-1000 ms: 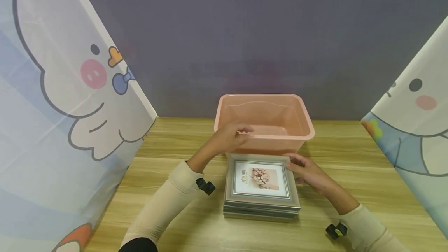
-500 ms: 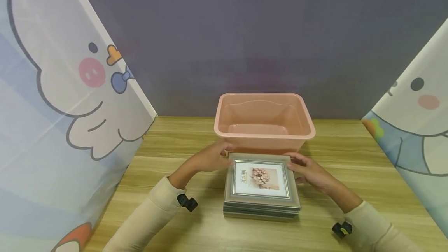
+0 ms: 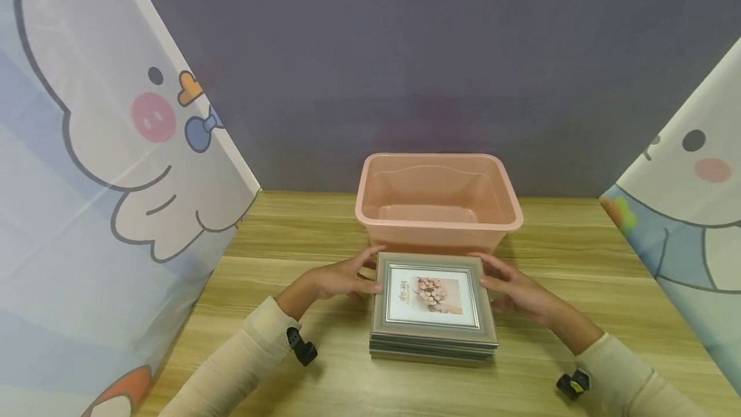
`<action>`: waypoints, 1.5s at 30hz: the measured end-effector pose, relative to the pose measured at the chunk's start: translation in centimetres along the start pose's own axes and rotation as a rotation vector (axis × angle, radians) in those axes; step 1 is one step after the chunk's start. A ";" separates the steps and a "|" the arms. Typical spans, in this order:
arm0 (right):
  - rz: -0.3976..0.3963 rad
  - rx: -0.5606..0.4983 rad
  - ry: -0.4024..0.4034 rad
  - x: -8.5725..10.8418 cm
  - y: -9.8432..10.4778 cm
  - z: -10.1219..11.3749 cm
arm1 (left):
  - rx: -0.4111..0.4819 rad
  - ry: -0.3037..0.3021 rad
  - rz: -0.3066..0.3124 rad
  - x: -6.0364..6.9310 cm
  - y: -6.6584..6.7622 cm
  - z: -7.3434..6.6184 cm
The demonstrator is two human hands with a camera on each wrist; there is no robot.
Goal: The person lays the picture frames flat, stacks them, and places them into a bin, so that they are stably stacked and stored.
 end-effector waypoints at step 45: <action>0.042 -0.073 0.165 2.6 -2.8 -2.7 | 0.149 -0.139 -0.037 0.9 -2.7 4.6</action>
Point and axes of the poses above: each hand's wrist, its own x-axis away from the middle knuckle, its own y-axis out of the back of the hand, z = x × y, the point moved 8 cm from there along -x, towards the middle knuckle, and after that the axes turned 8 degrees about x, right-handed, at the moved point
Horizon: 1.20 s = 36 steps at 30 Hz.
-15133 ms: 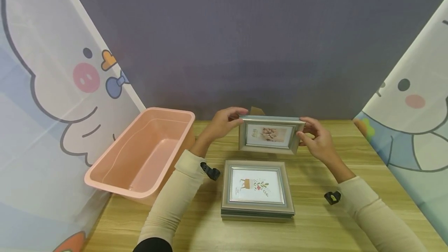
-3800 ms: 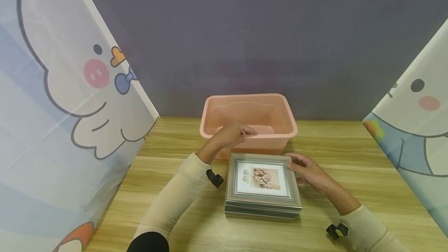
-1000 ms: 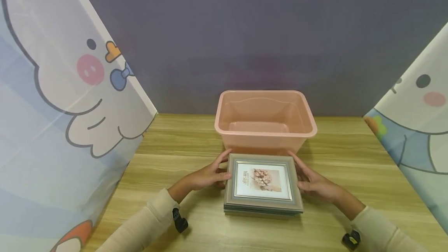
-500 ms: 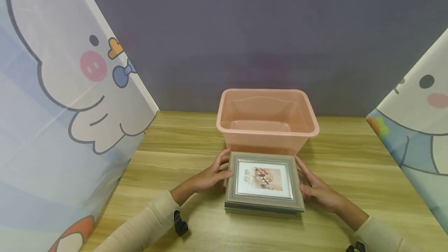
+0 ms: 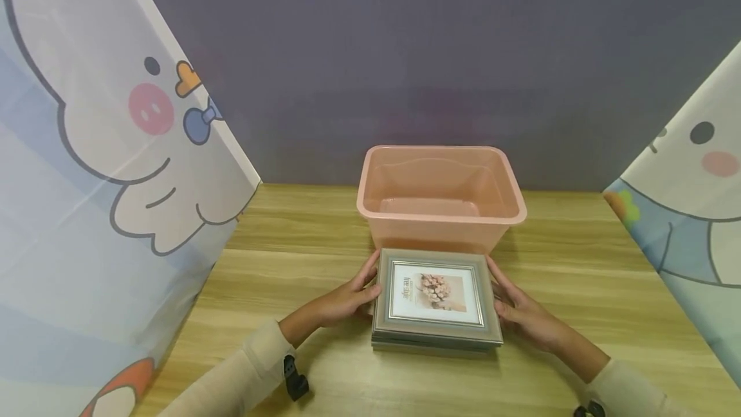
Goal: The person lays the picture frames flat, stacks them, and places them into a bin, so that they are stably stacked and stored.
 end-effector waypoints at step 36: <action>0.053 -0.077 0.028 0.5 -0.2 6.5 | 0.249 -0.057 -0.026 1.3 -2.1 -4.6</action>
Point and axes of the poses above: each hand's wrist, its own x-axis away from the middle knuckle, its own y-axis out of the back of the hand, z = x × y, the point moved 8 cm from there along -x, towards the middle knuckle, and after that the axes turned 8 degrees about x, right-handed, at the moved point
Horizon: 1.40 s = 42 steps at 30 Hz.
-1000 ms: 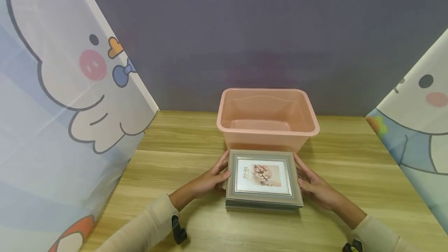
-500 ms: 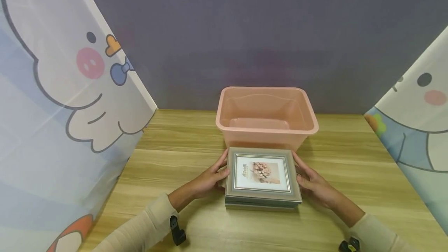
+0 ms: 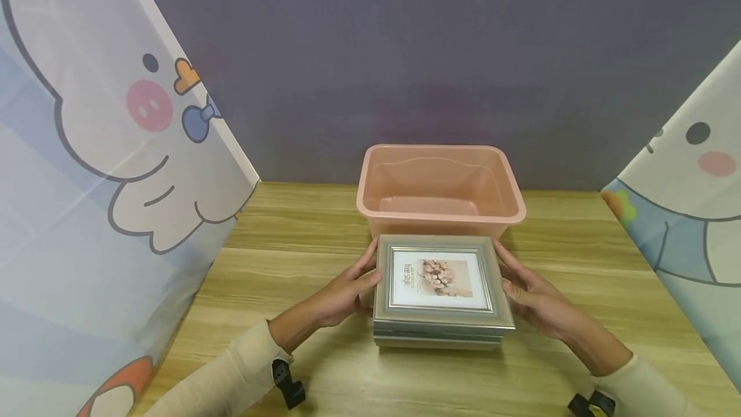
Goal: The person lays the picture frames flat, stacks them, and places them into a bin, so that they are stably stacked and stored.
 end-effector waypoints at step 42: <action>0.068 -0.051 0.107 -0.5 -0.1 11.8 | 0.036 0.015 -0.165 3.0 -4.0 -11.3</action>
Point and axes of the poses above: each hand's wrist, its own x-axis away from the middle knuckle, its own y-axis out of the back of the hand, z = x × y, the point moved 8 cm from there along -x, towards the middle knuckle, and after that the axes turned 8 degrees about x, right-handed, at the moved point
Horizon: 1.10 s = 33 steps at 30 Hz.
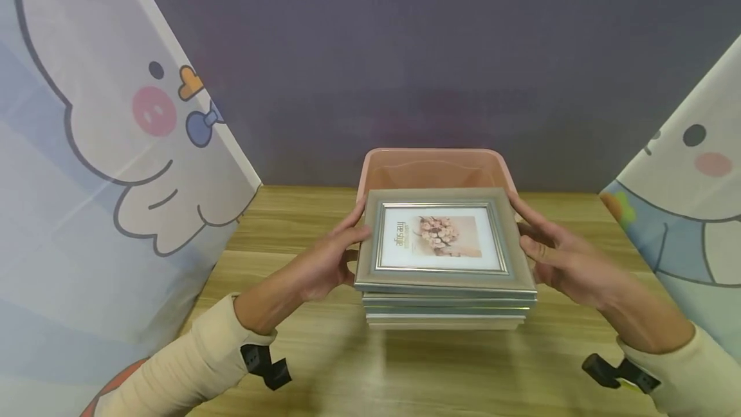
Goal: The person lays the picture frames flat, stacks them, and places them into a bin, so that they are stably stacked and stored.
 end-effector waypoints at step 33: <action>0.038 -0.101 0.026 -6.8 5.7 8.5 | -0.082 -0.071 -0.061 -5.9 -0.2 -11.2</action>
Point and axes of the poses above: each hand's wrist, its own x-axis away from the middle knuckle, its own y-axis out of the back of the hand, z = x × y, the point moved 8 cm from there along -x, towards the middle knuckle, and after that the axes turned 8 degrees about x, right-handed, at the moved point
